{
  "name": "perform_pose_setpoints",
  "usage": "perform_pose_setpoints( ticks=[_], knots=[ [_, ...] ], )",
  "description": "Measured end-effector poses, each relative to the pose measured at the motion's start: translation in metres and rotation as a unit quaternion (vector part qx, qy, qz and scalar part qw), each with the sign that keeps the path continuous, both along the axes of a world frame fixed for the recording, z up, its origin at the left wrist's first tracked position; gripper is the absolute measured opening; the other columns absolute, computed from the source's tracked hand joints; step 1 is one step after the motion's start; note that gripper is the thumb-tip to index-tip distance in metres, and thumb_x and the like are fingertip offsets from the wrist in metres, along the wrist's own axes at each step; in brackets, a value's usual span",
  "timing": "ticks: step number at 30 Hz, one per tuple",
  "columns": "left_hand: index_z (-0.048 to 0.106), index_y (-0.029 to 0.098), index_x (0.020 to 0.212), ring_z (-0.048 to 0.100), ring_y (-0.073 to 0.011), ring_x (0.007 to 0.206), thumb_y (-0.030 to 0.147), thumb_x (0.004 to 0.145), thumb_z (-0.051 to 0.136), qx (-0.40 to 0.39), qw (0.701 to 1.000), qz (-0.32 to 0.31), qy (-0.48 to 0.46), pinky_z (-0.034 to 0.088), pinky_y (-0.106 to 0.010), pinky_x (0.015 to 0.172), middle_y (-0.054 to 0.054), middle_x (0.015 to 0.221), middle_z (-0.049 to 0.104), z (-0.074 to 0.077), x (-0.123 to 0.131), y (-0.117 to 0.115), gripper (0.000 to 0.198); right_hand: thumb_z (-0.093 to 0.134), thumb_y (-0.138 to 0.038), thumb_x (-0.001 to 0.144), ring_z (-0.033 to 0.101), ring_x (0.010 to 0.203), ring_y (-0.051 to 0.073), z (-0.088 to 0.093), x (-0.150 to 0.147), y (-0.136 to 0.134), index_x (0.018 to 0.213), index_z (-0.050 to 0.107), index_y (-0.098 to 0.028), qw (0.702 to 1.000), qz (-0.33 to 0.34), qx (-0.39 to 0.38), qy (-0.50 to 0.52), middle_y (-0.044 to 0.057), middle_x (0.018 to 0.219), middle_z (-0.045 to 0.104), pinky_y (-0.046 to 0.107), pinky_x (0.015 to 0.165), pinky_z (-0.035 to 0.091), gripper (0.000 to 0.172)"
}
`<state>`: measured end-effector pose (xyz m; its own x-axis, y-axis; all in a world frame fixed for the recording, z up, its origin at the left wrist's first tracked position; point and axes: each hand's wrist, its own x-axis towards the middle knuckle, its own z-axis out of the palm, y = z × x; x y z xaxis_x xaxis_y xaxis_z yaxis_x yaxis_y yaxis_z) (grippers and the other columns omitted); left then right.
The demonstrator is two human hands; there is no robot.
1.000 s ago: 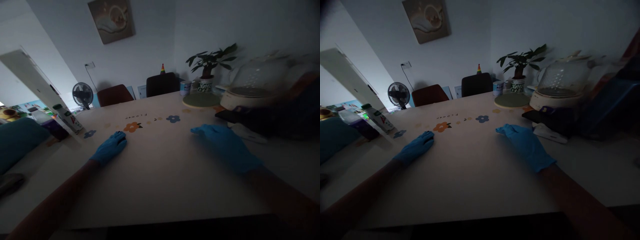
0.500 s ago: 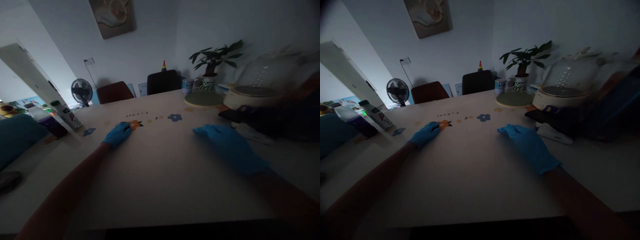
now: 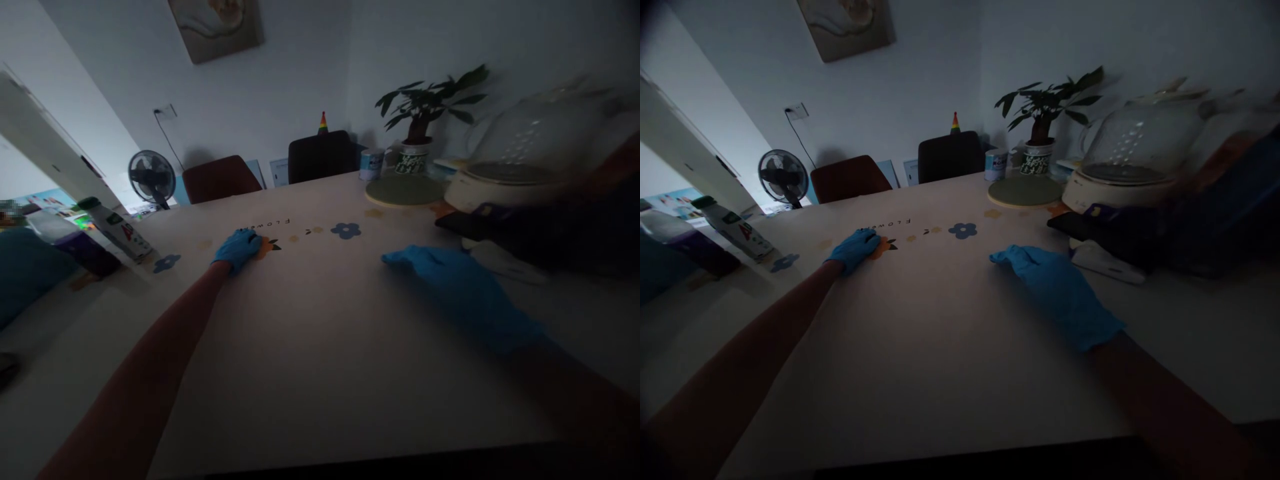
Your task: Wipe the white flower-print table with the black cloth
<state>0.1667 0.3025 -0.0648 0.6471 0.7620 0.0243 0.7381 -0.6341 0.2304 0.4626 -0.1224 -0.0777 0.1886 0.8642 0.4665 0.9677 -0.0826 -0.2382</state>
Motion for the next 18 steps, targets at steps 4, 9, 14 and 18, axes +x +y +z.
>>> perform_pose_setpoints(
  ticks=[4, 9, 14, 18],
  knots=[
    [0.078, 0.019, 0.128, 0.068, -0.0315, 0.127, 0.042, 0.125, 0.045, 0.003, 1.0, 0.013, -0.003, 0.055, -0.047, 0.125, -0.019, 0.149, 0.075, -0.002, 0.005, 0.006, 0.04, 0.051, -0.035, 0.113, 0.087, 0.141, 0.041, -0.001, 0.003, 0.0, 0.152, 0.088, -0.022, 1.0, 0.005, 0.004, 0.014, 0.017, 0.152, 0.088, 0.064, 0.127, 0.072, 0.056],
    [0.078, 0.019, 0.126, 0.067, -0.0319, 0.128, 0.041, 0.124, 0.048, 0.001, 1.0, 0.014, -0.004, 0.056, -0.047, 0.126, -0.019, 0.148, 0.076, 0.0, 0.006, 0.004, 0.037, 0.055, -0.034, 0.11, 0.087, 0.14, 0.042, -0.003, 0.003, -0.001, 0.153, 0.088, -0.022, 1.0, -0.001, 0.008, 0.001, 0.018, 0.151, 0.087, 0.065, 0.125, 0.072, 0.056],
    [0.076, 0.018, 0.128, 0.067, -0.033, 0.134, 0.042, 0.126, 0.047, -0.007, 1.0, 0.003, -0.003, 0.054, -0.049, 0.13, -0.021, 0.153, 0.074, 0.005, 0.001, -0.008, 0.038, 0.051, -0.03, 0.114, 0.086, 0.142, 0.042, -0.001, 0.0, -0.001, 0.152, 0.087, -0.011, 0.999, 0.011, 0.001, -0.049, 0.025, 0.153, 0.085, 0.062, 0.129, 0.07, 0.055],
    [0.075, 0.017, 0.132, 0.068, -0.0343, 0.14, 0.044, 0.127, 0.044, -0.014, 1.0, -0.008, 0.002, 0.052, -0.051, 0.133, -0.021, 0.156, 0.072, 0.008, -0.006, -0.022, 0.041, 0.049, -0.026, 0.116, 0.086, 0.143, 0.042, -0.002, 0.0, 0.0, 0.15, 0.087, -0.009, 0.997, 0.007, 0.014, -0.072, 0.026, 0.15, 0.086, 0.062, 0.13, 0.069, 0.054]
  ],
)
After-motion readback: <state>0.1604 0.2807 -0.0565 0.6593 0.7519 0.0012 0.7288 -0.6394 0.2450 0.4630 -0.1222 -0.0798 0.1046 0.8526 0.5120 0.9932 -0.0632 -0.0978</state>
